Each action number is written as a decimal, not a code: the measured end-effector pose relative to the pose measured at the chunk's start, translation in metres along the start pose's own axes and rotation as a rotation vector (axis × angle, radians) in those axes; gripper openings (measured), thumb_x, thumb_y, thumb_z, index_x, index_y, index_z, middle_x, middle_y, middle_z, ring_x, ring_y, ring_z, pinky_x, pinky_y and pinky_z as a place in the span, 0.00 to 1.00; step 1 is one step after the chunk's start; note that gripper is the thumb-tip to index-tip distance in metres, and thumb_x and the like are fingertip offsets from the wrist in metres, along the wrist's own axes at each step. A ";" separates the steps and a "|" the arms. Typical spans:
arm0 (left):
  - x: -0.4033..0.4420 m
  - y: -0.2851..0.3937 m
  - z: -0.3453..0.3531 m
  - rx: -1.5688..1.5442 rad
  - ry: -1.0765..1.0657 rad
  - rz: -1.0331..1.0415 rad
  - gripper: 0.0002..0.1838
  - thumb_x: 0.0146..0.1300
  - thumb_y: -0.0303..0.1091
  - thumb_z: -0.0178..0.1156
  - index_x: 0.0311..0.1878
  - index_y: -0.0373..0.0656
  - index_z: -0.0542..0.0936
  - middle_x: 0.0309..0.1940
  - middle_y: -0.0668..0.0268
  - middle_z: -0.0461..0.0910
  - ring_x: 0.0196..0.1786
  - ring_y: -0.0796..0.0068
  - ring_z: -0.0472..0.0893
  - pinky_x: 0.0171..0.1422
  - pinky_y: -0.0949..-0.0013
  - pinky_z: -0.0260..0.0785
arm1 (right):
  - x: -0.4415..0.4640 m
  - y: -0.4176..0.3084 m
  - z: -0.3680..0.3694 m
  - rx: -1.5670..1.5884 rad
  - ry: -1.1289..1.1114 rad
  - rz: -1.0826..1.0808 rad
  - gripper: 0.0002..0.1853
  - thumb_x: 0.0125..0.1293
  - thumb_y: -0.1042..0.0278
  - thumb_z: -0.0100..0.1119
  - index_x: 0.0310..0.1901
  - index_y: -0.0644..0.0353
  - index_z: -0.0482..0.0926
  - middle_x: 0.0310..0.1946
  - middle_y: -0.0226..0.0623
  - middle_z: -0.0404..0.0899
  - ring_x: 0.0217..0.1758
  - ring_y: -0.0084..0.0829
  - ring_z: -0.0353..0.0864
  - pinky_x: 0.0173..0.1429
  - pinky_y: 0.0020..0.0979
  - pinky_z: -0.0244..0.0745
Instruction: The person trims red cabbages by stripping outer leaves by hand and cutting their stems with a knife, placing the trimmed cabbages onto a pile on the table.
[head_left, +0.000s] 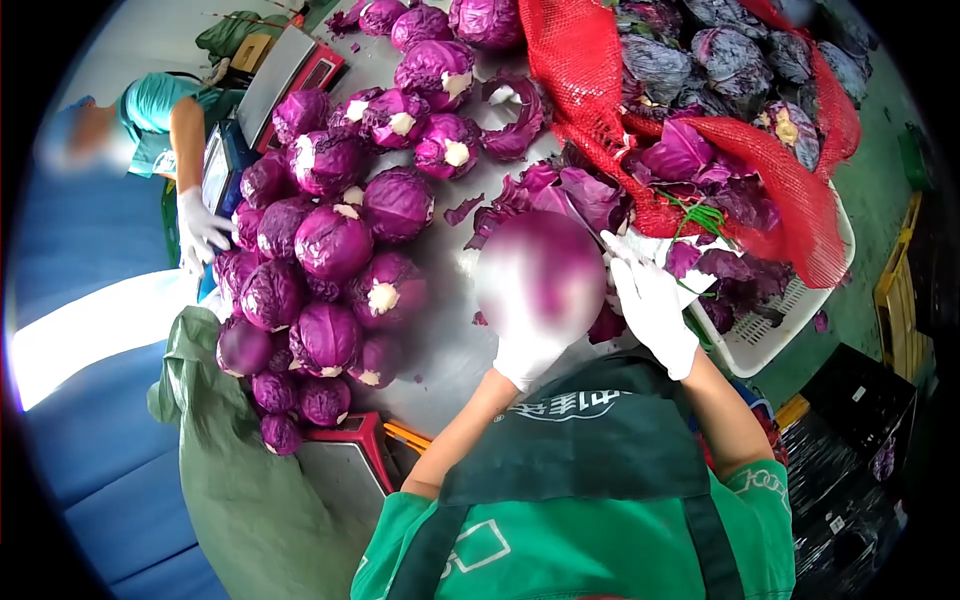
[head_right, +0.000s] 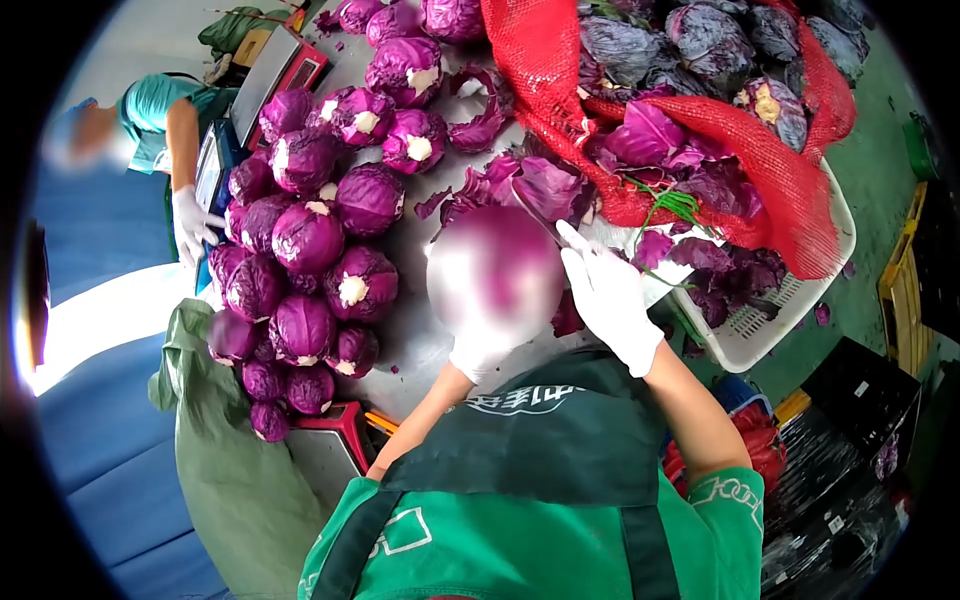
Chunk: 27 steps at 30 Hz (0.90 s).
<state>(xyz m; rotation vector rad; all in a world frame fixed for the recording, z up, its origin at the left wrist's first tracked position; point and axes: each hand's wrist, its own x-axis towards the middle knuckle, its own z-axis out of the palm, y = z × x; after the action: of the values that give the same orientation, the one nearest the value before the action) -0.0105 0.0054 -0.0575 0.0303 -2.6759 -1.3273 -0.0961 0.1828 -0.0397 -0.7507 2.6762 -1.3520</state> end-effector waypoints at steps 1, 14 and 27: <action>0.000 0.001 -0.003 -0.036 -0.037 -0.036 0.28 0.60 0.30 0.68 0.64 0.41 0.74 0.61 0.60 0.75 0.63 0.63 0.76 0.67 0.61 0.70 | 0.000 -0.015 -0.017 0.051 -0.173 0.174 0.22 0.74 0.62 0.47 0.66 0.58 0.72 0.43 0.48 0.80 0.45 0.45 0.82 0.53 0.39 0.76; 0.028 0.023 -0.042 0.066 0.045 -0.105 0.48 0.50 0.40 0.76 0.72 0.39 0.61 0.65 0.53 0.66 0.69 0.59 0.66 0.73 0.57 0.60 | -0.002 -0.016 0.003 -0.337 -0.227 -0.142 0.33 0.71 0.61 0.52 0.76 0.54 0.57 0.25 0.37 0.76 0.25 0.36 0.78 0.29 0.36 0.73; -0.003 0.021 -0.032 -0.032 0.067 -0.138 0.59 0.42 0.40 0.80 0.74 0.36 0.53 0.71 0.48 0.54 0.75 0.50 0.56 0.79 0.54 0.49 | 0.076 0.065 0.002 0.118 0.247 0.006 0.13 0.76 0.64 0.45 0.47 0.59 0.80 0.32 0.49 0.81 0.35 0.44 0.84 0.41 0.39 0.78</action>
<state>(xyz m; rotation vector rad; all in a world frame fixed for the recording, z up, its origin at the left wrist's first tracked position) -0.0015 -0.0067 -0.0219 0.2551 -2.6376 -1.3812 -0.1881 0.1803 -0.0785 -0.5994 2.7413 -1.6861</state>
